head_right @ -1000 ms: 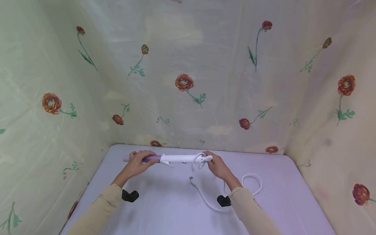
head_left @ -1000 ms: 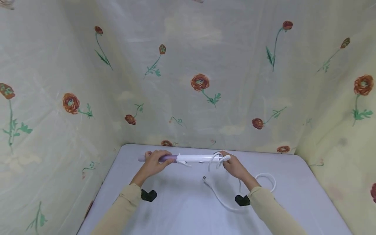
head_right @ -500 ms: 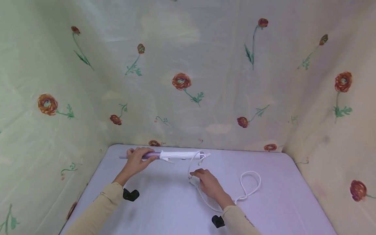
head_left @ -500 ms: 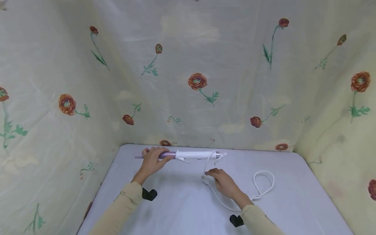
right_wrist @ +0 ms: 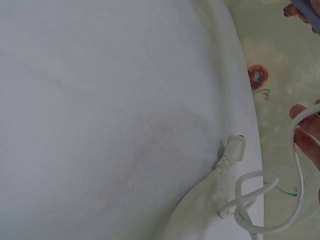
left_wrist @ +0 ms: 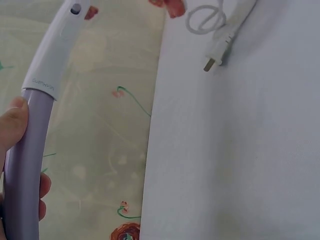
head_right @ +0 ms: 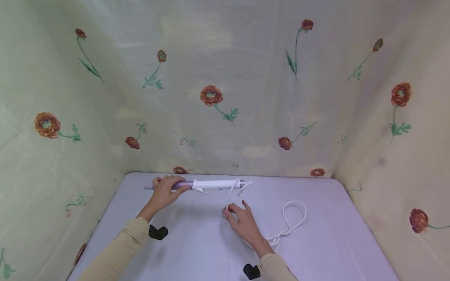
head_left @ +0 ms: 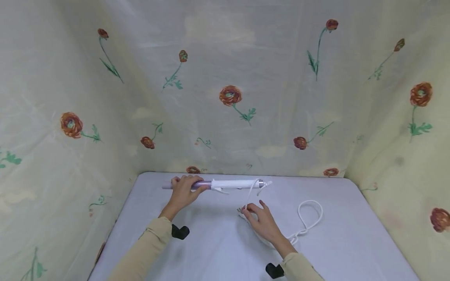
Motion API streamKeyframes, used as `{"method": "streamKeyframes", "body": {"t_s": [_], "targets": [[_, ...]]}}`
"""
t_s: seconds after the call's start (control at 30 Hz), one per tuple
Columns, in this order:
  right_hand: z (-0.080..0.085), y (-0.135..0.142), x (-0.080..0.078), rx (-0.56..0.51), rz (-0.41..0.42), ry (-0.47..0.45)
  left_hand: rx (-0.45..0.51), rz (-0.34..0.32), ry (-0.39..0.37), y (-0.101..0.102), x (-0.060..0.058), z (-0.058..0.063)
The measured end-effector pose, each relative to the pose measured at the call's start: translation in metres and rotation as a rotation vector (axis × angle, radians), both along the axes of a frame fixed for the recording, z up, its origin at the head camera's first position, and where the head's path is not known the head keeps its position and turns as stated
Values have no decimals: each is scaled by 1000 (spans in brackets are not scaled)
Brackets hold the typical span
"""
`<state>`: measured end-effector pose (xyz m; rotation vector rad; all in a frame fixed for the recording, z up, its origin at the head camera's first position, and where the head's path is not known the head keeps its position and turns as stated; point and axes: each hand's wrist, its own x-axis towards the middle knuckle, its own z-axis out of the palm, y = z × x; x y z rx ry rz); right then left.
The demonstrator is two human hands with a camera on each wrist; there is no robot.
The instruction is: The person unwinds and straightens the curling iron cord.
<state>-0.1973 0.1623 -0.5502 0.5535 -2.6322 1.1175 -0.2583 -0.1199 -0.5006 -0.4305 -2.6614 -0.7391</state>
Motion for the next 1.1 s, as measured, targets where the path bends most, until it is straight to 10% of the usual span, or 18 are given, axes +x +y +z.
{"method": "streamKeyframes", "body": {"t_s": [0.23,0.6,1.1], "targets": [[11,5,16,-141,4,46,-23,45,25,-4,1,-3],[61,23,5,-39,63,309,-124,54,5,-22,8,-1],[61,53,-50,101,-55,202,-11,-228,-111,-53,13,-1]]}}
